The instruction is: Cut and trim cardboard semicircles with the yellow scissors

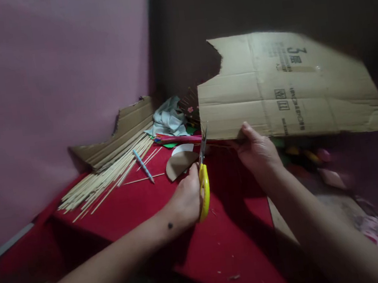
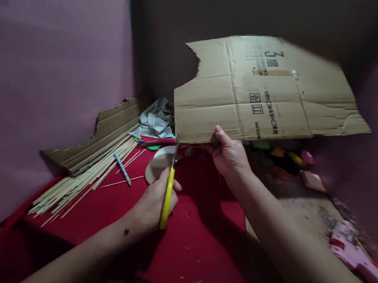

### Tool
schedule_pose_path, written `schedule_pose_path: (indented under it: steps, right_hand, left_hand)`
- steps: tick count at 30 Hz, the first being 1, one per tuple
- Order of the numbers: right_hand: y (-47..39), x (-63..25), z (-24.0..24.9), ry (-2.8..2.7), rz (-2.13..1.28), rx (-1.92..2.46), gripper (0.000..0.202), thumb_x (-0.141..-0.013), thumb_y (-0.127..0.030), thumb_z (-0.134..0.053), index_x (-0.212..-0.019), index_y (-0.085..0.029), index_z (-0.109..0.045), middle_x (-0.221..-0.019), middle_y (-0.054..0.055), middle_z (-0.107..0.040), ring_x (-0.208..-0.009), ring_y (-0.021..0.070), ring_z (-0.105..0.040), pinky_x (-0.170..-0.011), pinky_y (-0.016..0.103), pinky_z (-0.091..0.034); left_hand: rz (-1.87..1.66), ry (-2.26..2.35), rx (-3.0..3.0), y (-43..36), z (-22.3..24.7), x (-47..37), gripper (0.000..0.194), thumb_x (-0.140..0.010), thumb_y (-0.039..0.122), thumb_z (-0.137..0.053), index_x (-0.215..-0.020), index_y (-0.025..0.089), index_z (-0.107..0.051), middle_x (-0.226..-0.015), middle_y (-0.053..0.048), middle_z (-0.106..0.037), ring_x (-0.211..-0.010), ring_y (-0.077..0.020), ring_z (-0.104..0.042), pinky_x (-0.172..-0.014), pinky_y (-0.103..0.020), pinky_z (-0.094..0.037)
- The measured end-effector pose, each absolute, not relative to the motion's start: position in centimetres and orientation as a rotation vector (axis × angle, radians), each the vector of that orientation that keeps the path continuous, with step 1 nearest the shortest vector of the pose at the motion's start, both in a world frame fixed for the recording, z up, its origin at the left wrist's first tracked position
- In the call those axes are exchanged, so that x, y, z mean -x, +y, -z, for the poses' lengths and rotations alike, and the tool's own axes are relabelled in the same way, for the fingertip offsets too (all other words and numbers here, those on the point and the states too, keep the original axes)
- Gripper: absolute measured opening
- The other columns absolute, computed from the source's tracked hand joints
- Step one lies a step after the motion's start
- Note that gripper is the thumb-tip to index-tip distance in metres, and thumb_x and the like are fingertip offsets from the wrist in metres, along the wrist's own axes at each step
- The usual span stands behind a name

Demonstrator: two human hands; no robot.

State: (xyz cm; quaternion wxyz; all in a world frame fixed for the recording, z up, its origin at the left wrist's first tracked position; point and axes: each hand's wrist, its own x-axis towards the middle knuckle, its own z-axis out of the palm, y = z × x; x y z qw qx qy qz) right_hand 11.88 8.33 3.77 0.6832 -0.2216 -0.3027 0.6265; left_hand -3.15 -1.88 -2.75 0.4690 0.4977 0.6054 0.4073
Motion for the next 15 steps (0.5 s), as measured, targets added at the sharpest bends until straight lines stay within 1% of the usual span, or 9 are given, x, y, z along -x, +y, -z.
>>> schedule_pose_path:
  steps: [3,7,9,11,13,15]
  right_hand:
    - [8.6,-12.1,-3.6,-0.632,-1.415,0.520,0.014,-0.067,-0.005,-0.063,-0.073,-0.017,-0.061,-0.067,-0.005,-0.069,-0.069,0.0120,-0.066,-0.074,0.034,-0.057]
    - [8.6,-11.4,-3.1,-0.620,-1.528,0.542,0.014,-0.066,-0.003,-0.059,-0.068,-0.017,-0.061,-0.063,-0.003,-0.069,-0.065,0.0125,-0.066,-0.075,0.034,-0.057]
    - [8.5,-10.6,-2.9,-0.604,-1.612,0.537,0.012,-0.068,-0.004,-0.059,-0.065,-0.016,-0.061,-0.060,-0.002,-0.068,-0.062,0.0131,-0.065,-0.072,0.034,-0.057]
    - [8.3,-9.9,-2.8,-0.575,-1.660,0.550,0.016,-0.069,-0.003,-0.059,-0.058,-0.015,-0.060,-0.052,-0.002,-0.065,-0.055,0.0129,-0.063,-0.065,0.032,-0.057]
    - [8.1,-9.4,-2.8,-0.561,-1.669,0.570,0.020,-0.069,-0.001,-0.058,-0.054,-0.014,-0.058,-0.048,-0.002,-0.063,-0.051,0.0119,-0.061,-0.059,0.028,-0.056]
    - [8.0,-9.2,-3.0,-0.563,-1.665,0.583,0.022,-0.070,0.001,-0.056,-0.053,-0.013,-0.058,-0.047,-0.001,-0.062,-0.049,0.0114,-0.061,-0.057,0.026,-0.056]
  left_hand:
    - [-0.950,1.529,-1.215,-1.5,2.7,2.4,0.021,-0.083,0.035,-0.037,-0.087,0.021,-0.051,-0.046,0.006,-0.043,-0.040,-0.0113,-0.042,-0.040,-0.022,-0.033]
    - [-0.925,1.511,-1.173,-1.7,2.0,1.7,0.029,-0.086,0.040,-0.028,-0.086,0.021,-0.049,-0.043,0.007,-0.041,-0.036,-0.0106,-0.038,-0.039,-0.022,-0.031]
    - [-0.914,1.491,-1.129,-2.0,1.7,1.4,0.037,-0.087,0.045,-0.020,-0.085,0.021,-0.048,-0.042,0.007,-0.039,-0.035,-0.0109,-0.037,-0.038,-0.023,-0.031]
    - [-0.914,1.497,-1.160,-2.2,1.6,1.2,0.042,-0.088,0.047,-0.016,-0.084,0.021,-0.048,-0.042,0.006,-0.040,-0.036,-0.0116,-0.038,-0.038,-0.024,-0.032]
    - [-0.930,1.522,-1.262,-2.3,1.6,1.2,0.036,-0.087,0.045,-0.023,-0.087,0.020,-0.049,-0.048,0.004,-0.045,-0.041,-0.0124,-0.044,-0.040,-0.024,-0.035]
    - [-0.971,1.549,-1.404,-2.3,1.7,1.5,0.024,-0.084,0.036,-0.036,-0.094,0.019,-0.050,-0.059,0.001,-0.054,-0.052,-0.0137,-0.051,-0.047,-0.025,-0.041]
